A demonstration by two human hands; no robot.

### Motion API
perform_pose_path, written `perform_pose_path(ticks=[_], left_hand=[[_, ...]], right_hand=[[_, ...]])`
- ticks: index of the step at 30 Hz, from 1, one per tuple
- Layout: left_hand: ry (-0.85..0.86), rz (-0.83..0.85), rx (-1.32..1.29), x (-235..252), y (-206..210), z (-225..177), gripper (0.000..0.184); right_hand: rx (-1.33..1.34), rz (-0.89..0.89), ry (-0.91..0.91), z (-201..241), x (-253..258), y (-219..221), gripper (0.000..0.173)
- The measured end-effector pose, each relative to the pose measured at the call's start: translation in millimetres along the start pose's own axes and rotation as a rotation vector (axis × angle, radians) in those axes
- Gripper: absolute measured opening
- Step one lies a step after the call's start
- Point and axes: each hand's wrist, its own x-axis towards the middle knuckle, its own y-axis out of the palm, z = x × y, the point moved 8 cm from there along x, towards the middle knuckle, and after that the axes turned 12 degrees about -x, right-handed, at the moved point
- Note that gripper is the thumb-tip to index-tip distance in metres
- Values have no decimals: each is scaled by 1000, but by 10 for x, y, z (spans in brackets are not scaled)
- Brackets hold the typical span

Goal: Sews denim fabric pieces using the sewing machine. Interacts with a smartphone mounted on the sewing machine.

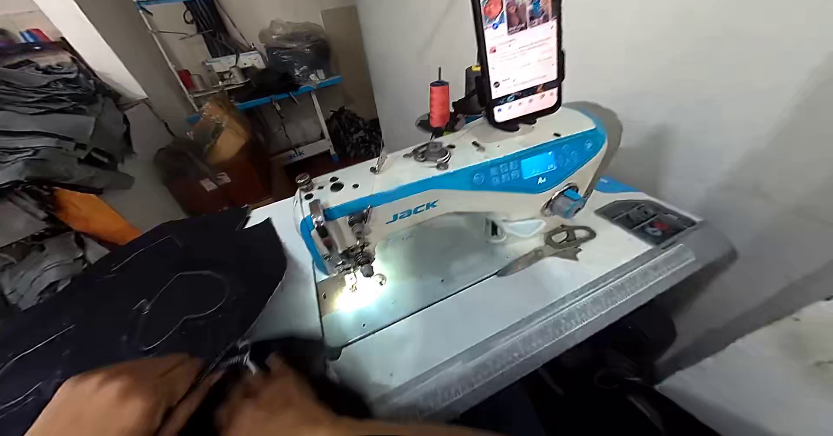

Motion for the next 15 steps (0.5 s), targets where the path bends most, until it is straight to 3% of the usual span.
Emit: perform_pose_path(ticks=[1,3,6,9,12,15], left_hand=[[-14,-6,13,-48,-4,7,47],[-19,-21,7,-93,16,26,47],[-33,9,21,-137,145,-19,45],[-107,-31,17,-105,94,32,47],[-217,-157,-4,-119,-100,8,49],[-229,-471,2,-105,82,-231,40]], right_hand=[[-54,128,12,-23,46,210,21],[-85,116,-62,-23,91,380,18],[33,319,-95,-116,30,721,29],[204,514,-44,-76,94,488,42],[-17,253,-28,-353,-245,-109,33],[-124,364,24,-648,-817,-119,54]])
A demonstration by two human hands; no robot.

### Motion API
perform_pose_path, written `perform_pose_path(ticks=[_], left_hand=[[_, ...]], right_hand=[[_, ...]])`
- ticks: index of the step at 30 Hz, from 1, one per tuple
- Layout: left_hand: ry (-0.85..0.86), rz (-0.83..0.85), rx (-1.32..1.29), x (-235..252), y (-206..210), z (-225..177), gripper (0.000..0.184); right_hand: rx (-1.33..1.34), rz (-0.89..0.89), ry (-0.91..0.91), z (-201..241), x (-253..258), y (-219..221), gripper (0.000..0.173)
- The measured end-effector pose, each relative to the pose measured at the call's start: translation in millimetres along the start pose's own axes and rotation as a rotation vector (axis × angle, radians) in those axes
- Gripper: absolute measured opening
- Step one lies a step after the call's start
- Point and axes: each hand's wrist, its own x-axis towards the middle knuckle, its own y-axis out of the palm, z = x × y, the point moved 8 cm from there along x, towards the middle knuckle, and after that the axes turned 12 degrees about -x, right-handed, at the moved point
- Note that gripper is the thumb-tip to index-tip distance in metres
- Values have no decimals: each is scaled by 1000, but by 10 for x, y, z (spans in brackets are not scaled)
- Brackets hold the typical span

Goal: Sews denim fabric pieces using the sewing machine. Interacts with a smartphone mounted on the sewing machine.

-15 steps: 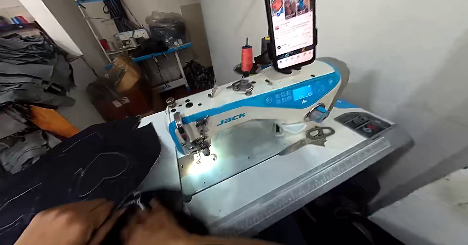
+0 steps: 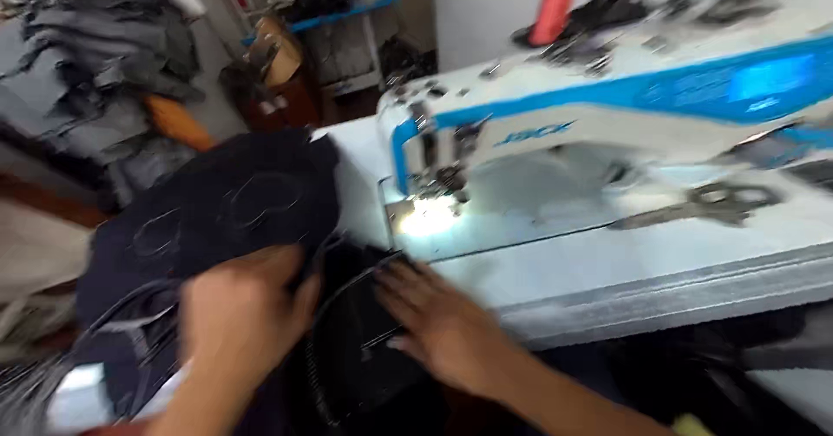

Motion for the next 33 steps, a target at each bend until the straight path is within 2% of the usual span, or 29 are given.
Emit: perform_pose_path(ticks=[1,3,4,5,8,10,12,14,16,23,33], left_hand=[[22,12,-50,-78,284,-129,35],[101,177,-170,-267,911,-351,23],[104,209,-209,-288,1011,-365,22],[85,196,-227,-239,939,-322,23],[108,1,-202,-131,534,-272,30],[240,83,-249,-283,791,-410,27],[280,196,-418,-416,1053,-406,23],[254,226,-577,-392,1051,-321,19],[287,226,-613,-403,997,-333,22],[558,239,-291,-515,864,-690,21],[609,308,-190,-486,857,-857,25]], right_hand=[[51,-18,-13,-19,-105,5,51],[112,-152,-23,-110,-292,-140,36],[68,-178,5,-196,-366,-202,32],[14,-167,46,-298,-424,-225,33],[-71,-118,150,-467,-504,-217,36],[-63,-117,166,-484,-492,-232,37],[-24,-210,170,-466,-506,-289,39],[3,-302,179,-404,-587,-295,37],[-53,-299,173,-316,-670,-243,34],[-76,-285,156,-315,-662,-255,28],[-115,-267,110,-306,-655,-226,32]])
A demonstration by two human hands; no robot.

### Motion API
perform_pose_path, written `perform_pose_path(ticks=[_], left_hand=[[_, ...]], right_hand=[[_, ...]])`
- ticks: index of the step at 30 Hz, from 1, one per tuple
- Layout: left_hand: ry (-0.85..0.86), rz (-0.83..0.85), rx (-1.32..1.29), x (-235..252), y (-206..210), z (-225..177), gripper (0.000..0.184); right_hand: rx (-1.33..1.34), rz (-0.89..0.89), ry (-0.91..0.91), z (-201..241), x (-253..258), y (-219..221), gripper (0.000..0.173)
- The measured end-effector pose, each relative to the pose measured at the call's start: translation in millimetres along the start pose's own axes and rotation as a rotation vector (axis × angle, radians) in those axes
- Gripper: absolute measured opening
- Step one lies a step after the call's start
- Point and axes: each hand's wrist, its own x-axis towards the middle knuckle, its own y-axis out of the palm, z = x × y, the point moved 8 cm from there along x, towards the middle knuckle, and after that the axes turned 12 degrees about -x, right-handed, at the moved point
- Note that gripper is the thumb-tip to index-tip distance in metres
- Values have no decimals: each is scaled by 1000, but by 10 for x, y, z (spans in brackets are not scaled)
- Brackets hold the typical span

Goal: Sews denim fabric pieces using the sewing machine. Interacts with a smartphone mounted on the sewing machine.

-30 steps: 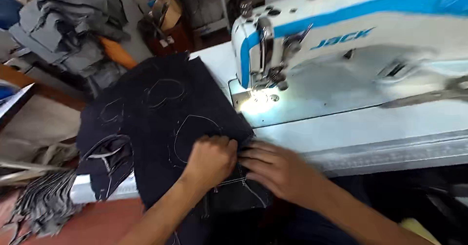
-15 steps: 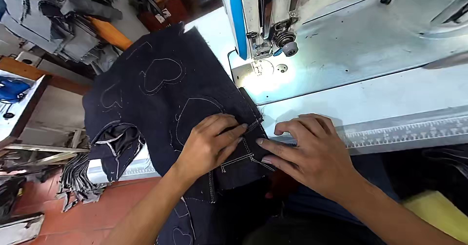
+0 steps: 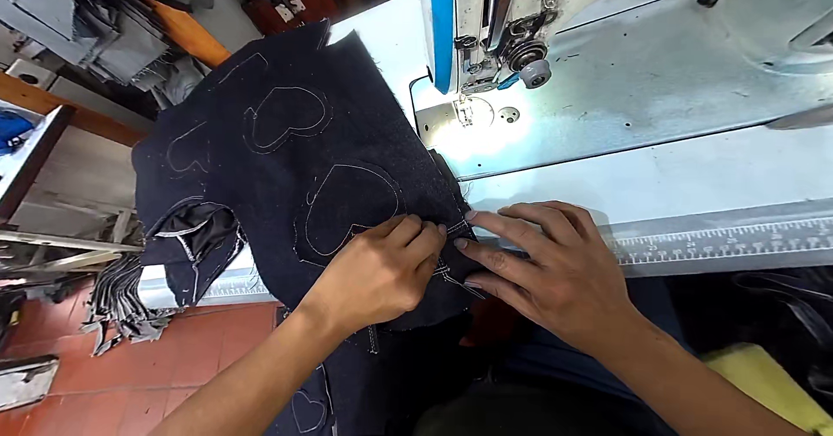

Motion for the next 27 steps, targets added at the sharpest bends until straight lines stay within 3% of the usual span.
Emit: perform_pose_path(ticks=[3,5,8,10,15,24,27], left_hand=[[2,-8,-76,-1,4,78,25],[-168,-80,-197,-60,27,358,38],[-511,-107,-268,-144,237,812,71],[-593,-109,-279,13,358,833,83],[-541,-74,-348,464,451,916,79],[-335,23,-431,600,508,1407,78],[-285,20,-213,598,343,1276,69]], right_hand=[[9,22,-2,6,18,10,34],[42,46,-8,4,47,18,36],[76,102,-63,-37,82,7,37],[78,141,-87,-191,79,-49,34],[93,225,-130,-623,113,-108,37],[-16,209,13,-442,261,61,42],[-22,221,29,-411,281,67,42]])
